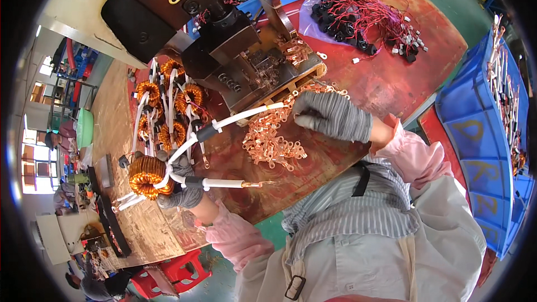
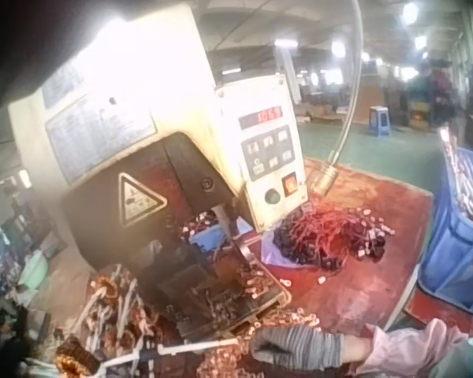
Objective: Crimping metal ring terminals onto the wire ends of copper-wound toroid coils using a pneumatic crimping machine.
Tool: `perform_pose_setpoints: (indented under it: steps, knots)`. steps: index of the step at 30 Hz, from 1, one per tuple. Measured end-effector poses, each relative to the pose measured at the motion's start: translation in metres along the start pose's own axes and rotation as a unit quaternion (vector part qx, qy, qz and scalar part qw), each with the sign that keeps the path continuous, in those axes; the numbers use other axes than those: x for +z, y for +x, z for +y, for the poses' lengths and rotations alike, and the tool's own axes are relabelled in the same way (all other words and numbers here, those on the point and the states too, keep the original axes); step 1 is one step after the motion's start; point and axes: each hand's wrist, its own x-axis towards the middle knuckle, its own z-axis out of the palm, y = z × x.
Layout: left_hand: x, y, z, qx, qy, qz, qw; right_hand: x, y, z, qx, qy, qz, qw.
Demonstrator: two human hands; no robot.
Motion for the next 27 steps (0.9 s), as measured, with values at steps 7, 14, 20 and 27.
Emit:
perform_pose_setpoints:
  steps: [7,14,20,27]
  knots:
    - [0.008,0.002,0.004,-0.053,-0.009,0.044,0.998,-0.009,0.015,-0.005,0.090,0.193,0.077,0.974]
    - [-0.002,0.000,0.008,-0.035,-0.023,0.050,0.998,0.002,0.030,-0.002,-0.084,-0.015,0.113,0.990]
    - [-0.004,0.001,0.006,0.004,0.077,-0.036,0.996,0.003,0.028,-0.003,-0.030,0.097,0.071,0.992]
    - [-0.004,0.003,0.005,0.012,0.083,-0.046,0.995,-0.002,0.030,-0.005,0.077,0.264,-0.001,0.962]
